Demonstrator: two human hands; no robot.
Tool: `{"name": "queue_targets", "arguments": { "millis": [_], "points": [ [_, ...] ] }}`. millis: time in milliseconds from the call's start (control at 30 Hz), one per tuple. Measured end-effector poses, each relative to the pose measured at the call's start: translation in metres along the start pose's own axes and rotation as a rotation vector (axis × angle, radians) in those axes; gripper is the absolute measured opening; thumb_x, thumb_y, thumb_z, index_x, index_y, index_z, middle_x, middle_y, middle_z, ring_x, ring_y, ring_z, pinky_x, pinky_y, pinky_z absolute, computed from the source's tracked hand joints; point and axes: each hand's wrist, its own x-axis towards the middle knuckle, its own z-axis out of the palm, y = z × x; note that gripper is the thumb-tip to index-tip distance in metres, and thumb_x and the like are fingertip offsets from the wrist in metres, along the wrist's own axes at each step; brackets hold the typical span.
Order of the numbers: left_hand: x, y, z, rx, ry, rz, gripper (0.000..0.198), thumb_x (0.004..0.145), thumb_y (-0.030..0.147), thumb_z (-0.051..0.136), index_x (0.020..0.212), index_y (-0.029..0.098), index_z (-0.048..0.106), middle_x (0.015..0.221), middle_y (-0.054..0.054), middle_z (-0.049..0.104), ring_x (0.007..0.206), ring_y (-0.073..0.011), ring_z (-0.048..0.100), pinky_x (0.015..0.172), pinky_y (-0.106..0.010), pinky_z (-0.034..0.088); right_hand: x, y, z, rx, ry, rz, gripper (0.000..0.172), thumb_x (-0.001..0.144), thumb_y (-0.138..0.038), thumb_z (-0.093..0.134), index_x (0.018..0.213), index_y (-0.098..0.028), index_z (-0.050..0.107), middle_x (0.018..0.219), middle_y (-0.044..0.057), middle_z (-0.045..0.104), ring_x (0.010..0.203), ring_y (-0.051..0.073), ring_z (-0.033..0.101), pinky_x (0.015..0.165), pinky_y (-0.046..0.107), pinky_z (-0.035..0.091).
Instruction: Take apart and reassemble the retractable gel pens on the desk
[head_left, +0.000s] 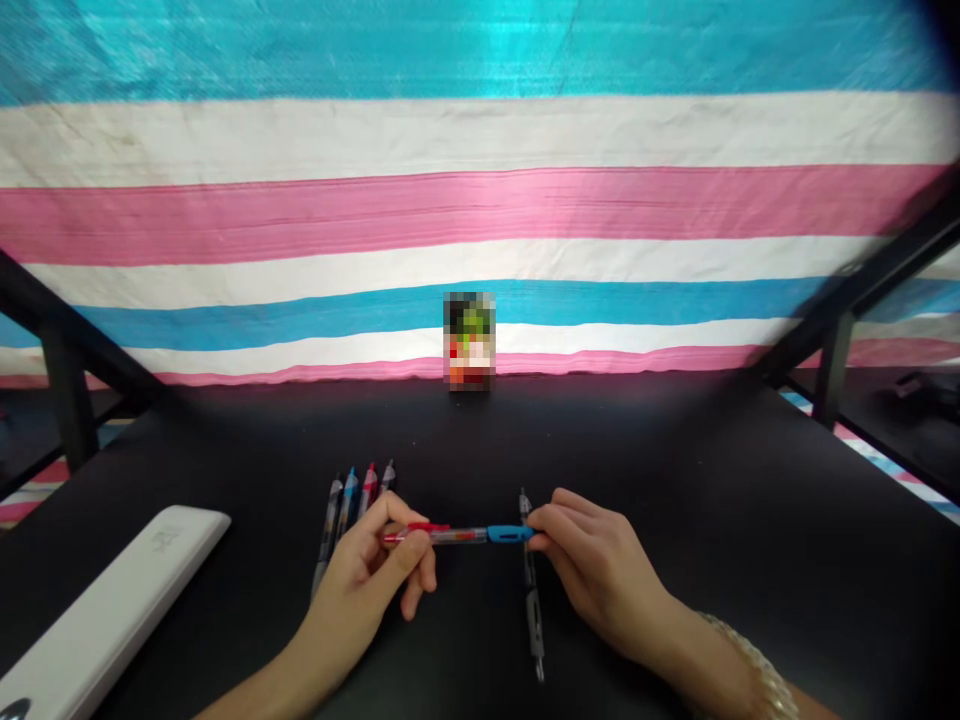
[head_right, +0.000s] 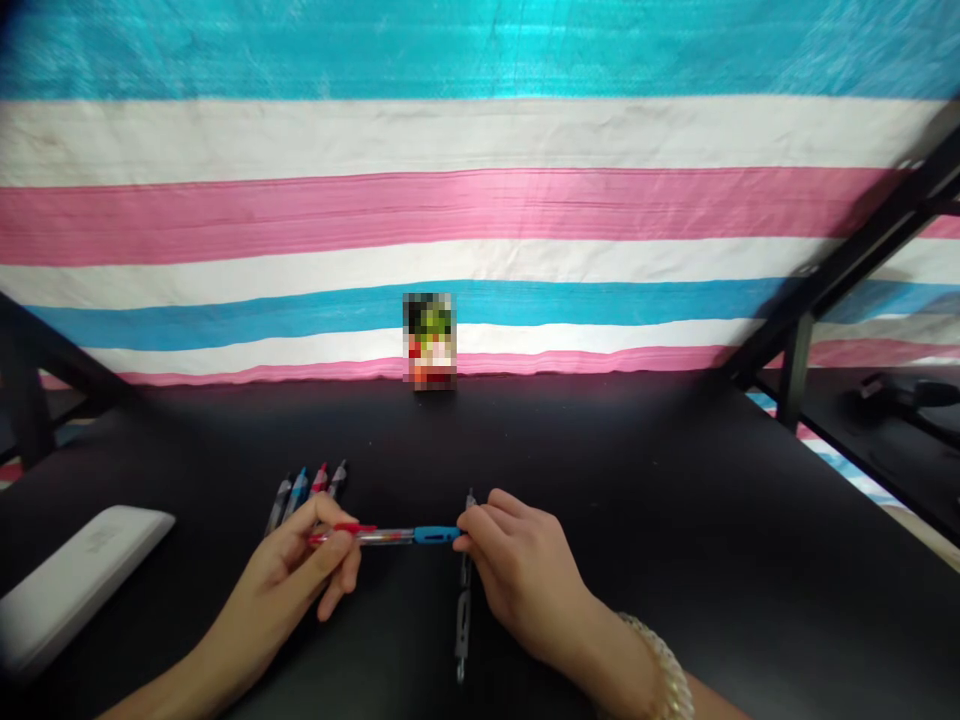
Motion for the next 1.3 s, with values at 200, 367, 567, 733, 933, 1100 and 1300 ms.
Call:
{"name": "queue_targets", "arguments": {
  "millis": [200, 367, 567, 733, 933, 1100, 1300],
  "points": [
    [-0.005, 0.001, 0.001, 0.06, 0.05, 0.091, 0.023, 0.094, 0.042, 0.065, 0.089, 0.02, 0.059, 0.063, 0.002, 0.067, 0.042, -0.0082, 0.052, 0.048, -0.021, 0.038, -0.001, -0.002, 0.0, 0.11, -0.078, 0.086, 0.035, 0.104, -0.021, 0.032, 0.07, -0.023, 0.037, 0.064, 0.0, 0.045, 0.061, 0.017, 0.046, 0.056, 0.029, 0.033],
    [-0.008, -0.001, 0.0, 0.108, 0.078, 0.141, 0.018, 0.095, 0.038, 0.063, 0.091, 0.021, 0.062, 0.064, 0.002, 0.067, 0.044, -0.009, 0.055, 0.049, -0.021, 0.041, 0.0, -0.003, -0.002, 0.265, -0.143, 0.194, 0.035, 0.103, -0.027, 0.031, 0.069, -0.022, 0.034, 0.066, -0.001, 0.044, 0.061, 0.016, 0.046, 0.059, 0.028, 0.034],
    [-0.008, -0.003, -0.001, 0.093, 0.06, 0.197, 0.015, 0.096, 0.036, 0.062, 0.093, 0.021, 0.063, 0.065, 0.001, 0.068, 0.045, -0.0095, 0.056, 0.05, -0.022, 0.044, 0.003, -0.005, -0.004, 0.398, -0.177, 0.256, 0.04, 0.104, -0.034, 0.034, 0.066, -0.022, 0.034, 0.063, -0.004, 0.04, 0.057, 0.013, 0.04, 0.057, 0.026, 0.032],
    [-0.006, 0.001, 0.001, 0.074, 0.097, 0.161, 0.014, 0.094, 0.035, 0.066, 0.093, 0.021, 0.064, 0.064, 0.002, 0.066, 0.046, -0.0096, 0.055, 0.052, -0.022, 0.044, 0.004, -0.008, -0.006, 0.527, -0.233, 0.356, 0.045, 0.105, -0.042, 0.038, 0.066, -0.02, 0.045, 0.059, -0.005, 0.037, 0.054, 0.011, 0.035, 0.051, 0.024, 0.03],
    [0.002, 0.006, 0.003, -0.21, 0.163, 0.027, 0.02, 0.081, 0.033, 0.082, 0.093, 0.022, 0.072, 0.078, 0.0, 0.063, 0.074, -0.0129, 0.058, 0.071, -0.022, 0.05, 0.006, -0.013, -0.009, 0.492, -0.277, 0.225, 0.041, 0.106, -0.038, 0.041, 0.079, -0.018, 0.064, 0.068, -0.001, 0.055, 0.061, 0.013, 0.052, 0.057, 0.024, 0.04],
    [0.006, 0.014, 0.002, -0.361, 0.167, 0.004, 0.019, 0.079, 0.032, 0.084, 0.09, 0.02, 0.074, 0.091, -0.004, 0.067, 0.086, -0.0177, 0.064, 0.085, -0.031, 0.054, 0.003, -0.011, -0.008, 0.441, -0.258, 0.167, 0.031, 0.106, -0.033, 0.042, 0.092, -0.02, 0.065, 0.078, 0.001, 0.061, 0.072, 0.016, 0.059, 0.069, 0.027, 0.045],
    [0.007, 0.019, -0.001, -0.354, 0.19, -0.017, 0.038, 0.086, 0.029, 0.078, 0.121, 0.028, 0.062, 0.086, 0.0, 0.067, 0.073, -0.0135, 0.063, 0.067, -0.025, 0.054, -0.002, -0.008, -0.005, 0.437, -0.185, 0.189, 0.025, 0.106, -0.032, 0.042, 0.103, -0.022, 0.064, 0.079, 0.001, 0.061, 0.074, 0.017, 0.06, 0.07, 0.028, 0.046]
  ]
}}
